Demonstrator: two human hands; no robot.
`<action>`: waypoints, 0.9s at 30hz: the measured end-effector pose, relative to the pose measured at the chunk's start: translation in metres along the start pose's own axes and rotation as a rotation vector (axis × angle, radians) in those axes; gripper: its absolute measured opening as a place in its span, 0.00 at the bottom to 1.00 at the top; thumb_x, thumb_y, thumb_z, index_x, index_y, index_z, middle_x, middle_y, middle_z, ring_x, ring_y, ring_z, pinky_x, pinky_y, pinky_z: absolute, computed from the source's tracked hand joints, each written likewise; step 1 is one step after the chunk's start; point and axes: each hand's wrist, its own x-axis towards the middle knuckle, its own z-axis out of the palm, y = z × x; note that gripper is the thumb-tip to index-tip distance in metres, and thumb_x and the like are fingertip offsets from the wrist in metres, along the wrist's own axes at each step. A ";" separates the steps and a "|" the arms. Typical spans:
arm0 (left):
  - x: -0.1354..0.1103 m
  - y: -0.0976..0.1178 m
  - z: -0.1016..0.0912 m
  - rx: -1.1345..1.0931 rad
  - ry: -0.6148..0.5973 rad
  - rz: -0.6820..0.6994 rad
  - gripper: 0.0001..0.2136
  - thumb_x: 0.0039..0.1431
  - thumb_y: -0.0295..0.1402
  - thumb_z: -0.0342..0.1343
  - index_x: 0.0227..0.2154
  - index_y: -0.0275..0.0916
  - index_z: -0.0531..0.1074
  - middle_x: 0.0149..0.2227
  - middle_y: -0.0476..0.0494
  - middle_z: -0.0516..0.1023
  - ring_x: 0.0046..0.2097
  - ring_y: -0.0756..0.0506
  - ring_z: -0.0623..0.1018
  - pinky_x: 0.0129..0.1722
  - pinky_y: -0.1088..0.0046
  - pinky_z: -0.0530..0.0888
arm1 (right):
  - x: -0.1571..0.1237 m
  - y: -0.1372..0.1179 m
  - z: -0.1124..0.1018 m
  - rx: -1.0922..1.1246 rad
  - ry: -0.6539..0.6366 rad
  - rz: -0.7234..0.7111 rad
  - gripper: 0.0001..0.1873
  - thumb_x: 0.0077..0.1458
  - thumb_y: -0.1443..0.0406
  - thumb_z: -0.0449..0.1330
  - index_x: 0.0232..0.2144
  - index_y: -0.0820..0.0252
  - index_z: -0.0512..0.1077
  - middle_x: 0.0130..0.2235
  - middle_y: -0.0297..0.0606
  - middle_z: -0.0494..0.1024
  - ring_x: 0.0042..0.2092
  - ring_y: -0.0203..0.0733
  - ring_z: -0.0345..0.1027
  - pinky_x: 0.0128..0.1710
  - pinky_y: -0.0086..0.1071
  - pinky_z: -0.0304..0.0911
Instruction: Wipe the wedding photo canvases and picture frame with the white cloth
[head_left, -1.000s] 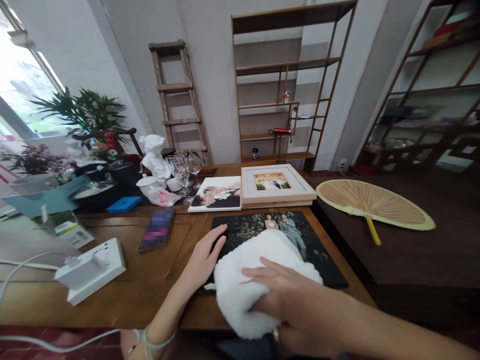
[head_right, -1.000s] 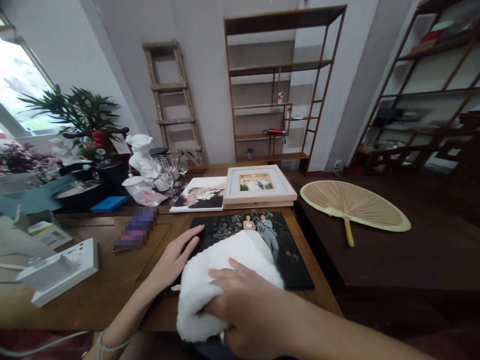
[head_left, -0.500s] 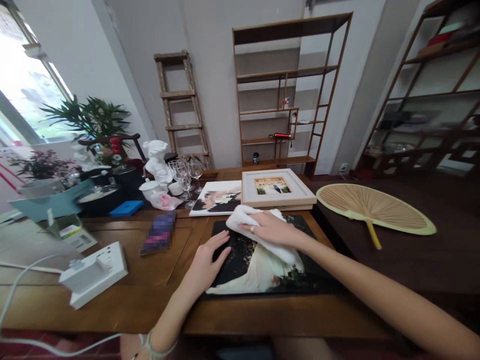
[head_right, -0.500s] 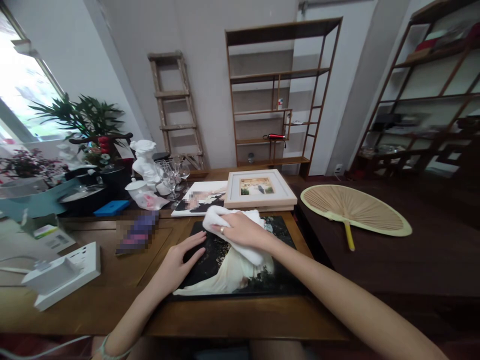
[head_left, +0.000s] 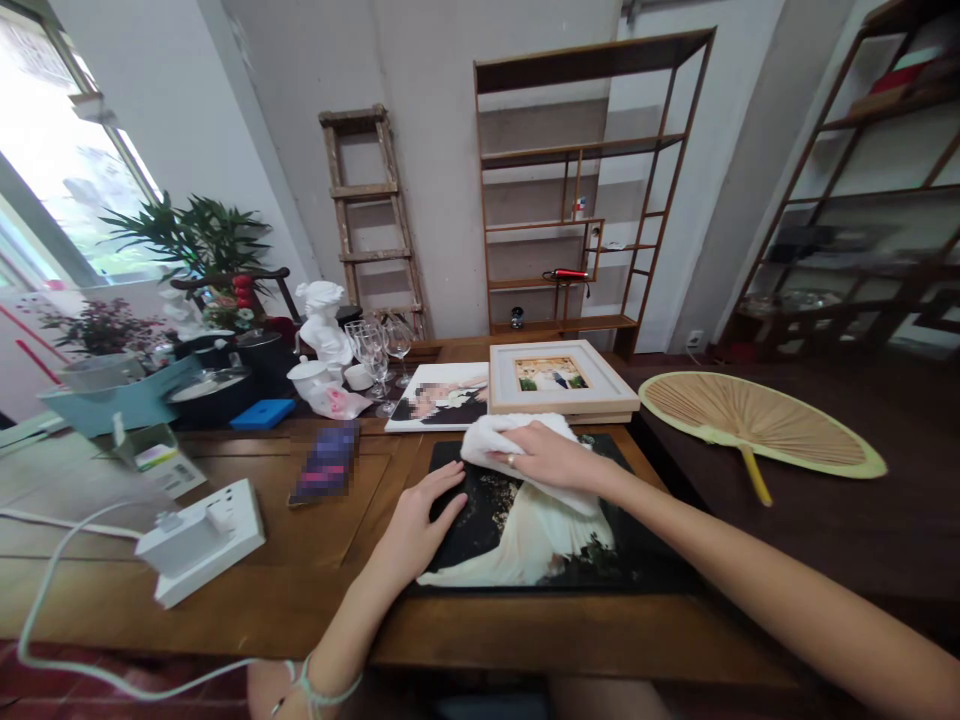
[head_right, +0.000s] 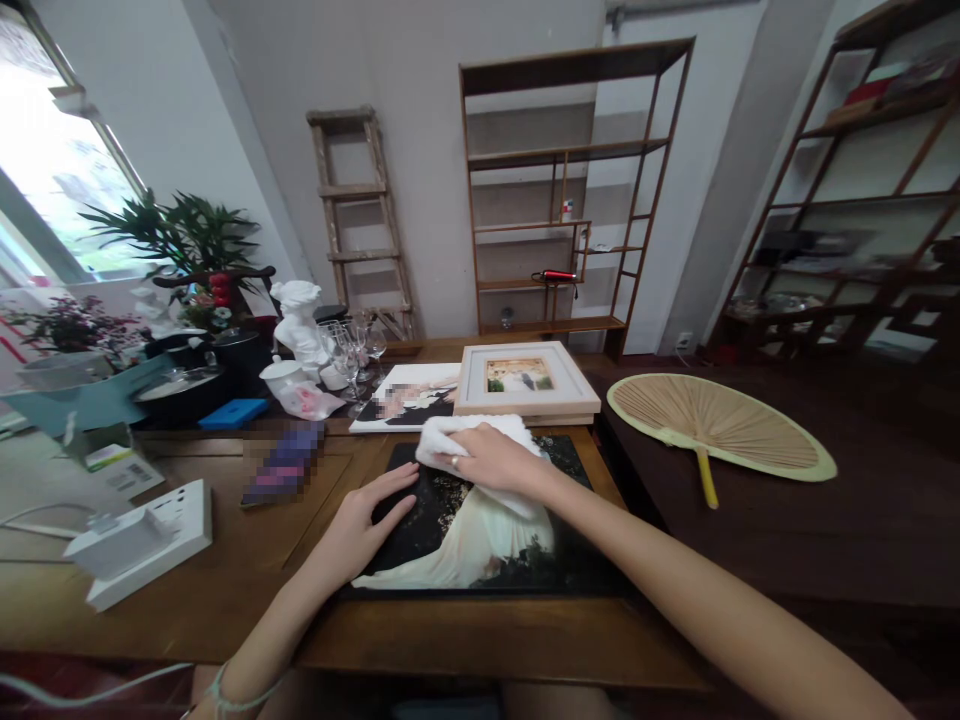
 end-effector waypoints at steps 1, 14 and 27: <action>0.000 0.000 0.000 -0.001 -0.003 0.000 0.15 0.58 0.35 0.49 0.45 0.38 0.72 0.52 0.42 0.72 0.54 0.44 0.71 0.55 0.63 0.66 | -0.012 0.007 -0.004 -0.012 0.005 0.022 0.14 0.55 0.65 0.48 0.37 0.61 0.72 0.39 0.43 0.76 0.40 0.48 0.68 0.39 0.36 0.58; -0.001 0.002 -0.001 0.021 0.008 -0.006 0.19 0.58 0.36 0.48 0.50 0.35 0.67 0.56 0.40 0.66 0.58 0.44 0.65 0.58 0.64 0.62 | -0.094 0.066 -0.038 -0.228 -0.003 0.146 0.19 0.52 0.69 0.47 0.45 0.59 0.69 0.45 0.42 0.73 0.46 0.50 0.64 0.46 0.39 0.56; 0.002 -0.001 0.003 0.014 0.012 0.022 0.16 0.59 0.34 0.46 0.48 0.37 0.70 0.54 0.42 0.69 0.57 0.44 0.67 0.57 0.60 0.62 | -0.104 0.026 -0.022 -0.217 -0.070 0.048 0.23 0.42 0.75 0.51 0.41 0.59 0.71 0.53 0.46 0.66 0.57 0.51 0.54 0.57 0.47 0.46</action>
